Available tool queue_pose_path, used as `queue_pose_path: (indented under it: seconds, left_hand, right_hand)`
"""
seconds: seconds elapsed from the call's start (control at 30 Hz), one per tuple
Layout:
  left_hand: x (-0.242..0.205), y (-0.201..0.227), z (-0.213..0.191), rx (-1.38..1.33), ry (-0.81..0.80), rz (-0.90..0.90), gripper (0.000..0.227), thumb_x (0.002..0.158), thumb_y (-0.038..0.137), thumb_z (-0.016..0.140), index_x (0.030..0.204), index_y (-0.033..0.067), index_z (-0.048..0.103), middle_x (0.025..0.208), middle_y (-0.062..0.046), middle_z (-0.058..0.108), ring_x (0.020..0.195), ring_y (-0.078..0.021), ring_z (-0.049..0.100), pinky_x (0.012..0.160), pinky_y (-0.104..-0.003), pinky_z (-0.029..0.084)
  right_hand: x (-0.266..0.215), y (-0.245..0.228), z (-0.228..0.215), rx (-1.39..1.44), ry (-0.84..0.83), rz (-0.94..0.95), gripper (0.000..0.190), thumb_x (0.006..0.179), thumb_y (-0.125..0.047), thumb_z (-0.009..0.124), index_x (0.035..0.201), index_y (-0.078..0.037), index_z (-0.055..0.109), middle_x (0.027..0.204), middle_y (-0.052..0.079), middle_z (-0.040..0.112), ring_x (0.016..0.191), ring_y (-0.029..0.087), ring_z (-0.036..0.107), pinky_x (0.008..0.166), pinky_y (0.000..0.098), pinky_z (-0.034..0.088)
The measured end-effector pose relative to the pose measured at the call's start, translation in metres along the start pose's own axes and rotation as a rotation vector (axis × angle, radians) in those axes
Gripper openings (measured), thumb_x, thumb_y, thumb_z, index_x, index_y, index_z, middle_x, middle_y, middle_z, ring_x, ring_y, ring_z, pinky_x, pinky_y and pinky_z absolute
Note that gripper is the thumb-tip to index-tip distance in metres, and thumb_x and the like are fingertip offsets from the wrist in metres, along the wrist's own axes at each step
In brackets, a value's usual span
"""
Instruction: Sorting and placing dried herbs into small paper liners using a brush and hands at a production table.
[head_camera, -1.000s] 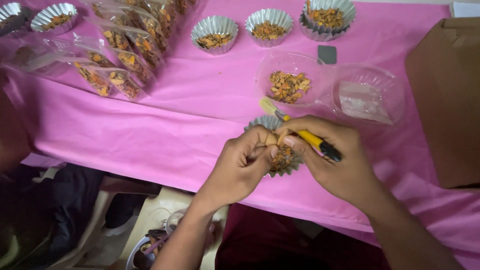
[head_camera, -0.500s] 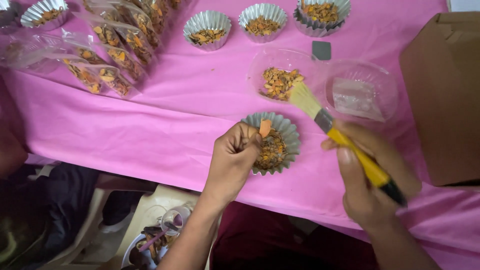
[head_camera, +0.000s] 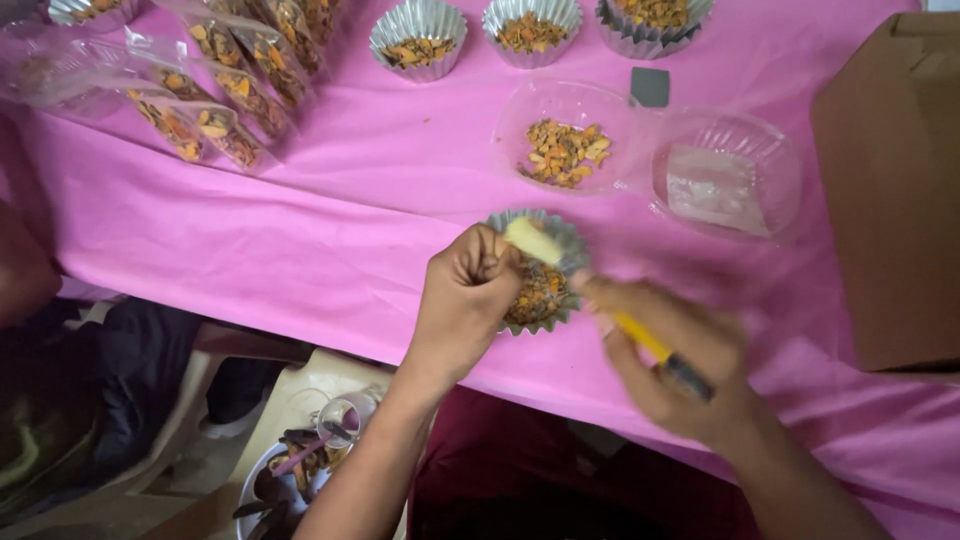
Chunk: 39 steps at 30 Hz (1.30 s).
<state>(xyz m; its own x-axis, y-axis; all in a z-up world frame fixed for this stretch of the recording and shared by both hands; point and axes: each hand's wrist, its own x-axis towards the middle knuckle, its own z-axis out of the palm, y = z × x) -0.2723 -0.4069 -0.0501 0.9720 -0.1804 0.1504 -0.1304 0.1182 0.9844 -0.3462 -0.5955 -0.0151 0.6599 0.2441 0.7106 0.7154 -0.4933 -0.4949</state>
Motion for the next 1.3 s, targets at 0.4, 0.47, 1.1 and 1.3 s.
queue_pose_path:
  seconds: [0.4,0.47,1.1,1.3]
  left_hand:
    - [0.068,0.033,-0.026,0.399,0.018,0.254,0.034,0.099,-0.002,0.058,0.075,0.0170,0.043,0.068,0.007,0.034,0.063,-0.0071,0.032,0.056,-0.025,0.030]
    - [0.089,0.041,-0.029,0.416,-0.092,0.379,0.026,0.095,-0.008,0.057,0.085,0.0153,0.050,0.073,0.004,0.043,0.063,-0.0063,0.037,0.055,-0.022,0.031]
    - [0.153,0.004,-0.011,0.710,-0.277,0.111,0.010,0.095,0.005,0.060,0.087,0.0096,0.065,0.090,-0.005,0.071,0.081,-0.0161,0.070,0.073,-0.031,0.055]
    - [0.109,0.030,-0.030,0.874,-0.344,0.039,0.013,0.107,0.019,0.059,0.104,0.0096,0.051,0.059,-0.001,0.050,0.043,-0.0123,0.037,0.045,-0.035,0.029]
  right_hand:
    - [-0.029,-0.013,0.014,0.114,0.178,0.313,0.027,0.096,-0.007,0.057,0.117,0.006,0.067,0.104,0.015,0.077,0.089,0.016,0.079,0.083,0.0223,0.064]
    - [-0.034,-0.011,0.018,0.133,0.327,0.413,0.028,0.097,-0.007,0.054,0.119,0.009,0.063,0.097,0.017,0.075,0.089,0.022,0.077,0.088,0.0286,0.061]
    - [-0.047,-0.002,0.023,0.303,0.352,0.588,0.029,0.096,-0.012,0.057,0.115,0.008,0.065,0.100,0.017,0.075,0.084,0.021,0.079,0.081,0.0266,0.063]
    - [-0.054,0.004,0.026,0.249,0.408,0.564,0.029,0.097,-0.010,0.055,0.116,0.011,0.061,0.097,0.020,0.072,0.083,0.025,0.077,0.082,0.0301,0.062]
